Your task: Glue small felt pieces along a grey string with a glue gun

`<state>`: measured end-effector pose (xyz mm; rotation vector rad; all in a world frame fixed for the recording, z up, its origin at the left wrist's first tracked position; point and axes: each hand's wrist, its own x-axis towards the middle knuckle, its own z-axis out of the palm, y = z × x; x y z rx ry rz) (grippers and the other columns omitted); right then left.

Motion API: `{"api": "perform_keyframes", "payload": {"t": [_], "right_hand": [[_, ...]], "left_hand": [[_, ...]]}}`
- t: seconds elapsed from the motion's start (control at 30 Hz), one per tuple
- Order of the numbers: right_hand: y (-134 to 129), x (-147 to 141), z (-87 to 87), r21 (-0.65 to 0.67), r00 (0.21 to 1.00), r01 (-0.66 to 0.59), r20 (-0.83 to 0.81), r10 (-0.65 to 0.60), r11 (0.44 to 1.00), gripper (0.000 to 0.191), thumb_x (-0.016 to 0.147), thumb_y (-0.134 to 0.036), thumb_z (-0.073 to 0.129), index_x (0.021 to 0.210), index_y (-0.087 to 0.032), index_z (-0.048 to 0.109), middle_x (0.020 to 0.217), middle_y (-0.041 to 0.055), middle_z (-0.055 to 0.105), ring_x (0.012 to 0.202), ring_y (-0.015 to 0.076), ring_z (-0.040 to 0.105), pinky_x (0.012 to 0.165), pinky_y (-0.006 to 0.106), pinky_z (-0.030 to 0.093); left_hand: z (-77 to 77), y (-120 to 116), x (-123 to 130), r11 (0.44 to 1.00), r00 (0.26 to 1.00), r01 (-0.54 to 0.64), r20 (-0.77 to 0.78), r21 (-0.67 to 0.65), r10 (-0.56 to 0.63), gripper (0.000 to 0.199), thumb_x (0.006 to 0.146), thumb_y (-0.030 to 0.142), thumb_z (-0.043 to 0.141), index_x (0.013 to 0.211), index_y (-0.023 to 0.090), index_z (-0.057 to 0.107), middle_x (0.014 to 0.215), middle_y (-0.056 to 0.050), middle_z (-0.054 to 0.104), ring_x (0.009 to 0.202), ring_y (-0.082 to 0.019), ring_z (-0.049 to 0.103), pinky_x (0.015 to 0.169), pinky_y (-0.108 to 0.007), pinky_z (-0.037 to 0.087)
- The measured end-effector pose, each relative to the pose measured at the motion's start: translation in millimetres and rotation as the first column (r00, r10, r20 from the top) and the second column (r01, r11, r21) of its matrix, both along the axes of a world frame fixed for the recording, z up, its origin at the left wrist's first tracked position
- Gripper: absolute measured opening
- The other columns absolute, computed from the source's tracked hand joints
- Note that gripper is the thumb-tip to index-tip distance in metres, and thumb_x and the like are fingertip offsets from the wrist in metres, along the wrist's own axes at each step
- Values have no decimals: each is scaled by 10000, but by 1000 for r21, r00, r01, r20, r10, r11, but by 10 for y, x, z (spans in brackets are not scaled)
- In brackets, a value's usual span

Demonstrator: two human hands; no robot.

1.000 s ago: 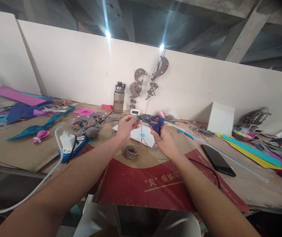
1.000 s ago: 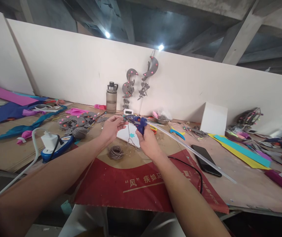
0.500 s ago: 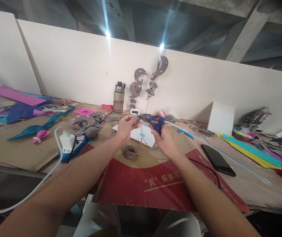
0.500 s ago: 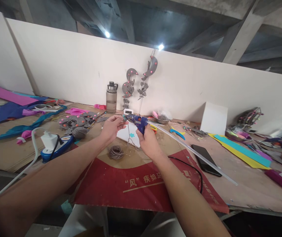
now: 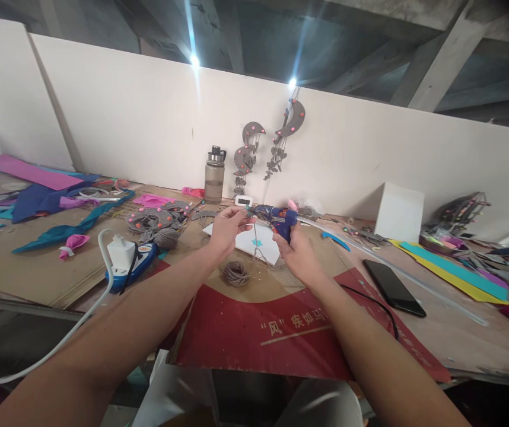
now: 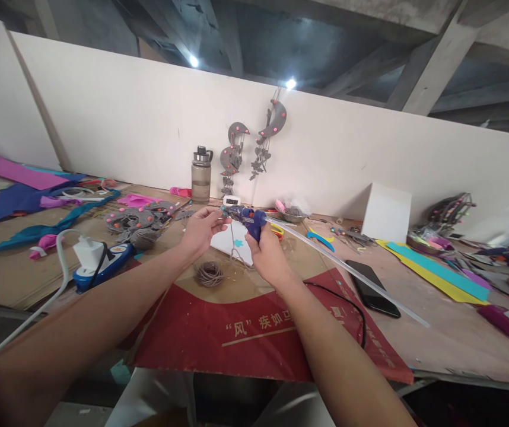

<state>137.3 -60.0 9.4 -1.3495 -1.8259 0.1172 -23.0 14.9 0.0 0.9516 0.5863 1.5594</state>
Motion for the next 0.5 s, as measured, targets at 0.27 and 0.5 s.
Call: {"api": "perform_keyframes", "payload": {"t": [0.27,0.5], "right_hand": [[-13,-12,19,31,1000,18,1,-18,999,436,856,-292,453,1273,-182,391,968,107,622,823,228,582,731,377,484],[-18,-17,10,14,1000,17,10,-17,1000,437,870,-310,433,1280,-169,383,981,114,631,807,227,586,732,381,483]], "left_hand": [[3,-4,0,1000,1000,3,2,-5,-3,226,618,233,732,702,138,545,667,5,579,633,-139,652,558,-231,482],[12,-13,1,1000,1000,-2,-5,-9,2,199,631,220,716,703,138,550,674,-1,578,632,-137,650,555,-231,481]]}}
